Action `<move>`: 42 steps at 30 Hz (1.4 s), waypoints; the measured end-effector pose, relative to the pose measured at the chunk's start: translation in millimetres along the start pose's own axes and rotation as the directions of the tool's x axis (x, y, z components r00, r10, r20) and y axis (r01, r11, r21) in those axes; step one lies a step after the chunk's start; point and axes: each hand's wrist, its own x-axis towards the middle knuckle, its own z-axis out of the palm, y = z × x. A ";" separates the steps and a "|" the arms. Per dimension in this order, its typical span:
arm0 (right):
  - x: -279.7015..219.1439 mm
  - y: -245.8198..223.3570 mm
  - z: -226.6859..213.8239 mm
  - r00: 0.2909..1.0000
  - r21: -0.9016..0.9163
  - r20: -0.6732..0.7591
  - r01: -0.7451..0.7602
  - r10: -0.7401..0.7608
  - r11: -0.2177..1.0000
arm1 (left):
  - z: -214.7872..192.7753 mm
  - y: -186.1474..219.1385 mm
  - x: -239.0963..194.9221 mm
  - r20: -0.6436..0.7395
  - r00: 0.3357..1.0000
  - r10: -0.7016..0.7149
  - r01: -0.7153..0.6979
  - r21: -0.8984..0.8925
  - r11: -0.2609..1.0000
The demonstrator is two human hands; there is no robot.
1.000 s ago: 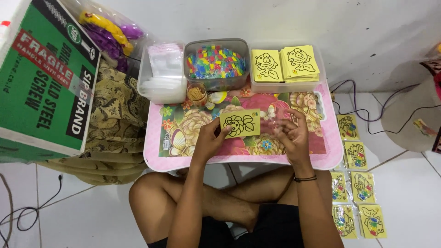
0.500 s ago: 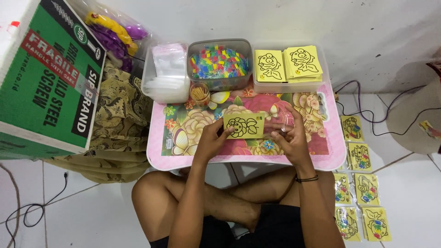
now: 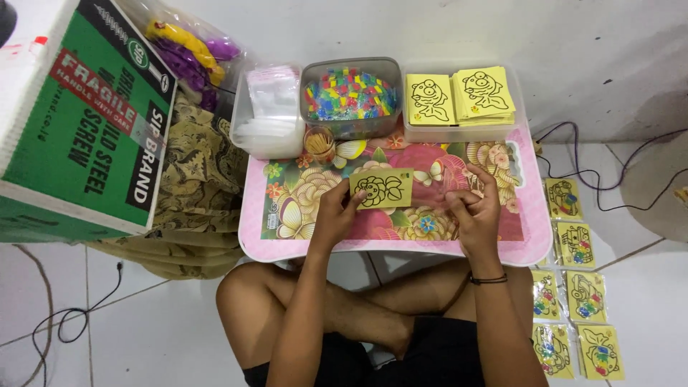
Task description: The person sits on the floor and packs small yellow cards with printed designs into clear plastic bags. They place colorful plastic pieces into the bags along with the cards, seal them, and arrange the finished packages on the floor.
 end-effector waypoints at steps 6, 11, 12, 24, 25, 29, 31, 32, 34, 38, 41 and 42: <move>-0.7 -11.0 15.2 0.988 -0.131 -0.128 0.074 -0.091 0.989 | 1.0 -11.7 -1.7 -0.024 0.998 -0.056 0.053 -0.112 0.992; 19.3 -18.3 22.1 0.934 -0.375 -0.210 0.197 -0.290 0.906 | -0.4 0.6 -1.2 -0.040 0.996 -0.082 0.076 -0.147 0.986; 26.3 -24.4 27.0 0.912 -0.448 -0.179 0.259 -0.370 0.856 | -0.8 0.6 -1.8 -0.039 0.995 -0.092 0.085 -0.150 0.985; 167.1 -36.2 101.6 0.816 -0.843 0.481 0.531 -0.321 0.088 | -3.6 -18.8 -1.0 -0.019 0.994 -0.104 0.100 -0.150 0.984; 176.3 -32.8 108.1 0.814 -0.842 0.481 0.533 -0.325 0.089 | -4.3 -12.1 0.3 -0.021 0.995 -0.101 0.097 -0.147 0.984; 215.8 -5.0 128.1 0.843 -0.854 0.518 0.519 -0.146 -0.034 | -5.5 -9.1 1.3 -0.002 0.999 -0.036 0.036 -0.065 0.997; 231.0 5.4 135.4 0.853 -0.853 0.521 0.518 -0.036 -0.067 | -6.1 -10.2 1.8 0.009 1.000 -0.016 0.016 -0.039 0.999; 234.4 5.6 139.8 0.871 -0.865 0.491 0.491 0.021 -0.100 | -7.4 -5.4 1.4 0.017 1.000 0.001 -0.001 -0.017 1.000; 239.9 7.2 144.6 0.885 -0.875 0.458 0.465 0.080 -0.136 | -8.2 -3.8 2.0 0.025 1.000 0.016 -0.016 0.004 1.000; 248.8 18.5 149.2 0.838 -0.812 0.545 0.525 -0.010 -0.254 | -7.2 -12.3 5.1 0.052 0.999 -0.004 -0.001 0.092 0.996; 244.6 12.7 159.4 0.827 -0.807 0.562 0.554 0.023 -0.206 | -9.3 -8.2 6.2 0.064 0.998 0.005 -0.008 0.052 0.999; 241.3 7.6 163.3 0.820 -0.811 0.572 0.569 0.024 -0.133 | -9.6 -5.6 6.2 0.062 0.998 0.006 -0.008 0.031 0.999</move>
